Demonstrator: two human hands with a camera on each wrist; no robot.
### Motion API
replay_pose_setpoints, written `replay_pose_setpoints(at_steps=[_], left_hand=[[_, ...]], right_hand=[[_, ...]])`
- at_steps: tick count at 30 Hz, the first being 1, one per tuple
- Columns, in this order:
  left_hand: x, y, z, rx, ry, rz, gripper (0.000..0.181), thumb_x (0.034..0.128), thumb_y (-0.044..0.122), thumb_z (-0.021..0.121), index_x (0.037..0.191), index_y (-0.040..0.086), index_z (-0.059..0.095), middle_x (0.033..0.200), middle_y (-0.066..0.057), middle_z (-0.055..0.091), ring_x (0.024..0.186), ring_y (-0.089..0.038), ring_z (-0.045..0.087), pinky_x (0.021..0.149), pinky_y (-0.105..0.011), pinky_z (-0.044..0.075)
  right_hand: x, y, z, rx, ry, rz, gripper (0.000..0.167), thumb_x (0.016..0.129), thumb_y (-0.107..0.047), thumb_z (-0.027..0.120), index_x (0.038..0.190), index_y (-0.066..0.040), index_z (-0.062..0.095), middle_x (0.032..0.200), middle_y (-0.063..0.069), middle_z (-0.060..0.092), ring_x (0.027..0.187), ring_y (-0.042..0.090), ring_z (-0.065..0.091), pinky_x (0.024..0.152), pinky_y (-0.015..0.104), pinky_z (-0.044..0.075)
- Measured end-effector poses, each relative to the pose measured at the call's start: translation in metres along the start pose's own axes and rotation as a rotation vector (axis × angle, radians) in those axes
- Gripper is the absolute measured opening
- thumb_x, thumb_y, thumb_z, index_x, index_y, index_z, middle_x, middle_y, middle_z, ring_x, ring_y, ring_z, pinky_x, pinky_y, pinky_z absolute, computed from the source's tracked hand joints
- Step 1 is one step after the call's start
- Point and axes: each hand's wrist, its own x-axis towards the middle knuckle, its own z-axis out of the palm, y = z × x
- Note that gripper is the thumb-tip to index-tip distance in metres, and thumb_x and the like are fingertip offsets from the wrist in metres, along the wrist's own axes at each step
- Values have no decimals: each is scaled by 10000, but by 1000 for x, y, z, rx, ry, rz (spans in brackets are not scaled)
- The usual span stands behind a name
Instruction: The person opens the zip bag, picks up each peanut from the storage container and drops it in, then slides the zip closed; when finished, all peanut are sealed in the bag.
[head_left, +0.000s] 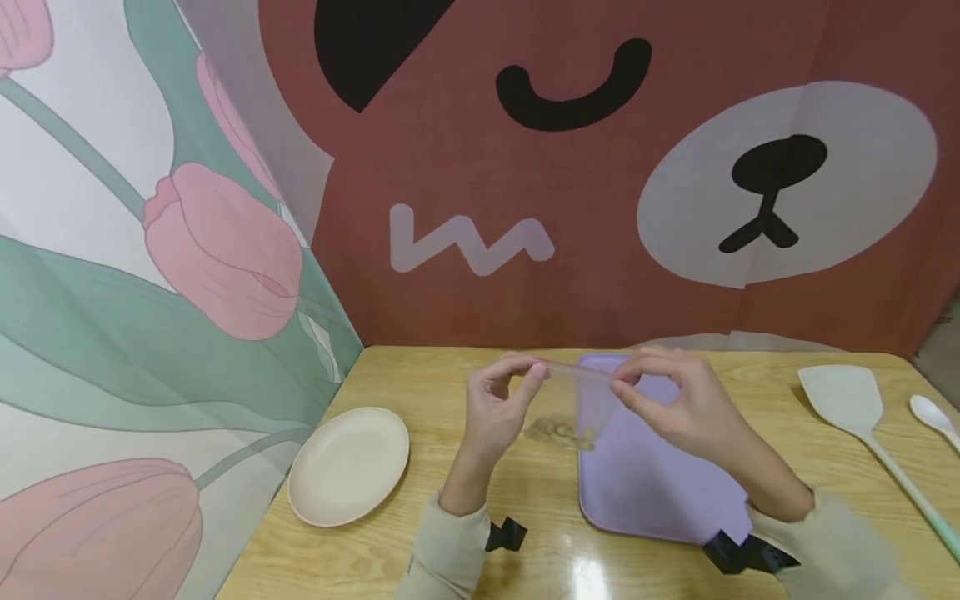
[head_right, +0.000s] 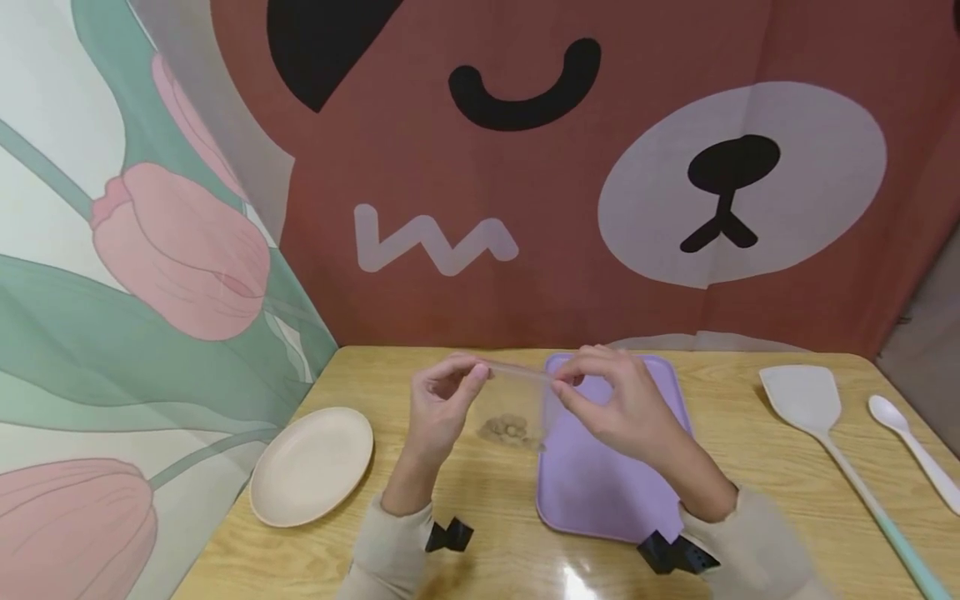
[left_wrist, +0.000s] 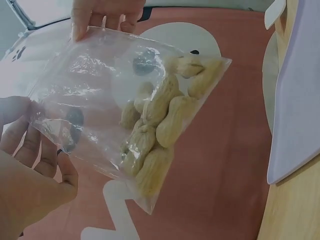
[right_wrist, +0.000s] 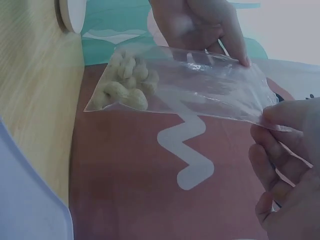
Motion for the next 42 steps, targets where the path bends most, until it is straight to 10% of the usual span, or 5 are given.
replay_pose_setpoints(at_steps=[17,25,32,42], left_hand=[[-8,-2,0,16,21,-67,121,918,-53,651,904,-173,662,828,-250,654,824,-131,630,771,-285,507],[-14,1,-25,202,6,-395,147,960,68,649,938,-64,710,913,-193,690,810,-168,614,749,-295,490],[-30,-3,-90,360,-319,-700,203,1004,159,612,1028,-11,720,976,-181,680,878,-280,619,721,-348,486],[-22,-72,-105,534,-282,-773,204,1000,142,613,1028,-19,735,920,-123,709,873,-370,653,727,-405,550]], right_hand=[[-10,-1,-4,23,58,60,313,771,91,793,886,-196,743,869,-86,671,842,78,600,813,207,439],[-7,6,17,25,-168,250,55,903,-141,744,878,-190,752,797,-136,657,795,78,598,793,403,377],[-9,32,69,172,-343,344,82,926,-124,708,883,-175,756,797,-99,676,784,99,620,763,379,443],[19,93,107,-105,-353,423,108,904,-105,687,829,-66,754,738,-36,680,686,127,600,720,402,491]])
